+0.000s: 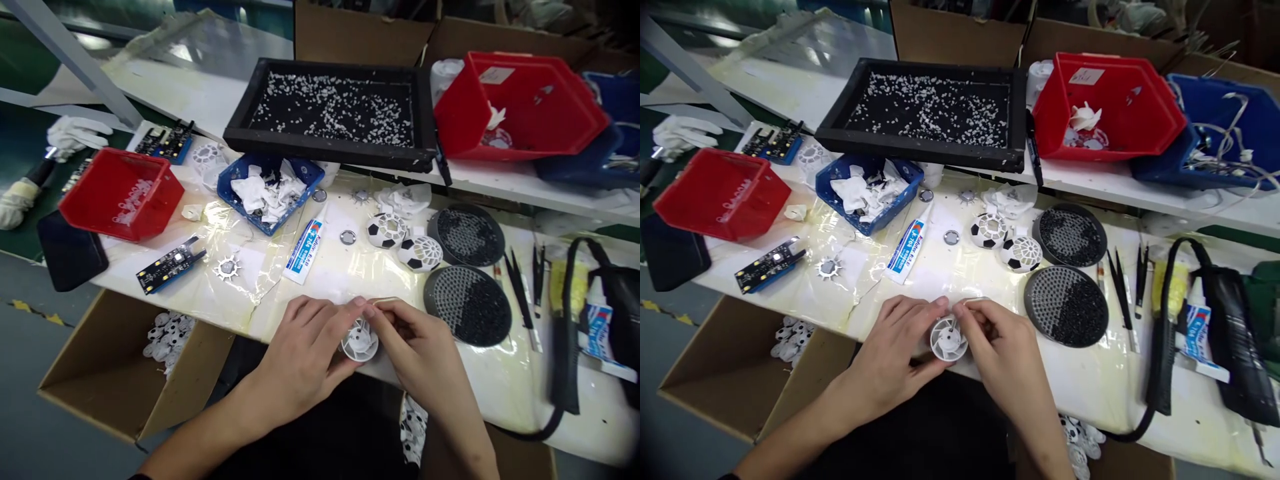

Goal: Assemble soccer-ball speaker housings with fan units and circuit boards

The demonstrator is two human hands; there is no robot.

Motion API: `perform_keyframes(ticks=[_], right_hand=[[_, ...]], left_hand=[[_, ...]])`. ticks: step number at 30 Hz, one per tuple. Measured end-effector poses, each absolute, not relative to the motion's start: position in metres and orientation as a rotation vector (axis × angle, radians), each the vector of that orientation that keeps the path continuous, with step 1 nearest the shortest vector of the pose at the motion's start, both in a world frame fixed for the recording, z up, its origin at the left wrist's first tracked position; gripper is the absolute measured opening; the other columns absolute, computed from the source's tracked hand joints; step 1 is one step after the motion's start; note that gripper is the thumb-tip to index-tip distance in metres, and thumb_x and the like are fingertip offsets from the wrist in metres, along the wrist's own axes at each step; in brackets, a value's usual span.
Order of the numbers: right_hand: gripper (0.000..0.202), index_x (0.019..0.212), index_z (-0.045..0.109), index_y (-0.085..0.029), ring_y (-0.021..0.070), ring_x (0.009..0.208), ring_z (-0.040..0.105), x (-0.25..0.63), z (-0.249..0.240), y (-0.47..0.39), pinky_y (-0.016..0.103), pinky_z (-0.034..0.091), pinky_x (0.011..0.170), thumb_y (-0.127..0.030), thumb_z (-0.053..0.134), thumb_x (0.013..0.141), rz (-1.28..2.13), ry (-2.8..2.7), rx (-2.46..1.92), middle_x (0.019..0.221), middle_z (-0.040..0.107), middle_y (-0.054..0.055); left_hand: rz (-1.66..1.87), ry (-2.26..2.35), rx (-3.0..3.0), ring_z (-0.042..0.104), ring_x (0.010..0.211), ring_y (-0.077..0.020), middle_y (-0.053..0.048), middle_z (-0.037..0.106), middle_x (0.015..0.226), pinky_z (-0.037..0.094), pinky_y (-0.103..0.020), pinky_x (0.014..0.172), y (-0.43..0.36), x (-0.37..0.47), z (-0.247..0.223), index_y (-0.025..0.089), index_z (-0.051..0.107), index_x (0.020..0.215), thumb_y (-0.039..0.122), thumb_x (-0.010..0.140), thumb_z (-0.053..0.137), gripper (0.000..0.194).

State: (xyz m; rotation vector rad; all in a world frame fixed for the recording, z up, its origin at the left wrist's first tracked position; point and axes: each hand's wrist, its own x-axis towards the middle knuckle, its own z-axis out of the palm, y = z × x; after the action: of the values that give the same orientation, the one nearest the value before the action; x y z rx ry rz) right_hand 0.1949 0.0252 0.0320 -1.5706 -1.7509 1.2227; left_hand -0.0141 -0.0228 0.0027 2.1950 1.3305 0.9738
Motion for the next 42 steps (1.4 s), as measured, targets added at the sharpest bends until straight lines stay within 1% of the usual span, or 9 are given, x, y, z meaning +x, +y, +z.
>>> perform_keyframes(ticks=[4,11,15,21,25,28,34,39,42], right_hand=[[0.039,0.100,0.083,-0.023,0.0164,0.076,0.074,0.186,0.034,0.035,0.024,0.056,0.067,-0.059,0.070,0.105,1.308,-1.756,-1.547,0.088,0.080,0.001],[0.045,0.089,0.079,-0.021,0.0159,0.064,0.064,0.171,0.044,0.038,0.026,0.050,0.057,-0.060,0.067,0.107,1.441,-1.944,-1.498,0.072,0.072,0.001],[0.038,0.091,0.078,-0.024,0.0149,0.061,0.066,0.148,0.053,0.047,0.027,0.050,0.056,-0.054,0.064,0.110,1.391,-2.244,-1.403,0.070,0.071,-0.002],[0.024,0.116,0.077,-0.026,0.0156,0.069,0.074,0.083,0.076,0.068,0.029,0.052,0.061,-0.043,0.060,0.114,0.773,-2.559,-1.033,0.087,0.077,-0.002],[0.047,0.147,0.063,-0.017,0.0273,0.092,0.079,0.031,0.067,0.078,0.037,0.056,0.068,-0.046,0.064,0.110,0.368,-2.818,-0.958,0.124,0.076,0.011],[0.054,0.146,0.063,-0.015,0.0312,0.101,0.078,0.002,0.053,0.085,0.036,0.055,0.068,-0.050,0.071,0.106,0.327,-2.925,-1.017,0.126,0.074,0.014],[0.030,0.125,0.074,-0.017,0.0260,0.094,0.077,-0.013,0.052,0.088,0.038,0.058,0.077,-0.039,0.071,0.105,0.453,-2.903,-0.935,0.113,0.074,0.008],[0.028,0.130,0.072,-0.023,0.0197,0.086,0.072,0.038,0.101,0.076,0.035,0.057,0.071,-0.040,0.071,0.107,0.557,-2.585,-0.779,0.112,0.074,0.006],[0.047,0.142,0.072,-0.037,0.0231,0.083,0.069,0.103,0.124,0.070,0.041,0.055,0.068,-0.054,0.080,0.099,0.382,-2.469,-0.939,0.110,0.075,0.006]], left_hand=[[1.015,1.199,2.046,0.069,0.125,-0.0261,-0.014,0.075,0.142,0.058,-0.044,0.110,-0.028,-0.026,0.007,0.018,0.040,0.169,0.022,0.105,0.077,0.075],[1.106,1.071,1.930,0.071,0.126,-0.0270,-0.015,0.074,0.132,0.063,-0.043,0.111,-0.042,-0.050,0.017,0.021,0.054,0.158,0.027,0.103,0.081,0.061],[1.071,1.151,1.759,0.072,0.126,-0.0280,-0.014,0.071,0.130,0.065,-0.041,0.110,-0.062,-0.072,0.016,0.023,0.057,0.151,0.032,0.097,0.088,0.063],[1.100,1.277,1.555,0.071,0.118,-0.0241,-0.008,0.065,0.127,0.064,-0.037,0.106,-0.097,-0.105,0.012,0.029,0.059,0.144,0.025,0.086,0.096,0.068],[1.079,1.316,1.496,0.069,0.110,-0.0228,-0.006,0.064,0.122,0.064,-0.036,0.098,-0.116,-0.115,0.007,0.030,0.059,0.141,0.020,0.082,0.096,0.070],[1.133,1.334,1.520,0.068,0.107,-0.0237,-0.007,0.064,0.119,0.063,-0.037,0.095,-0.125,-0.119,0.004,0.028,0.058,0.142,0.019,0.084,0.093,0.069],[1.207,1.385,1.590,0.067,0.106,-0.0254,-0.009,0.066,0.117,0.063,-0.040,0.092,-0.127,-0.128,0.003,0.024,0.060,0.143,0.021,0.087,0.090,0.063],[1.188,1.374,1.697,0.069,0.108,-0.0268,-0.011,0.069,0.118,0.063,-0.041,0.095,-0.109,-0.123,0.009,0.023,0.060,0.143,0.025,0.091,0.088,0.060],[1.161,1.340,1.782,0.069,0.117,-0.0287,-0.013,0.071,0.127,0.062,-0.044,0.103,-0.084,-0.104,0.012,0.021,0.059,0.145,0.027,0.095,0.085,0.057]])
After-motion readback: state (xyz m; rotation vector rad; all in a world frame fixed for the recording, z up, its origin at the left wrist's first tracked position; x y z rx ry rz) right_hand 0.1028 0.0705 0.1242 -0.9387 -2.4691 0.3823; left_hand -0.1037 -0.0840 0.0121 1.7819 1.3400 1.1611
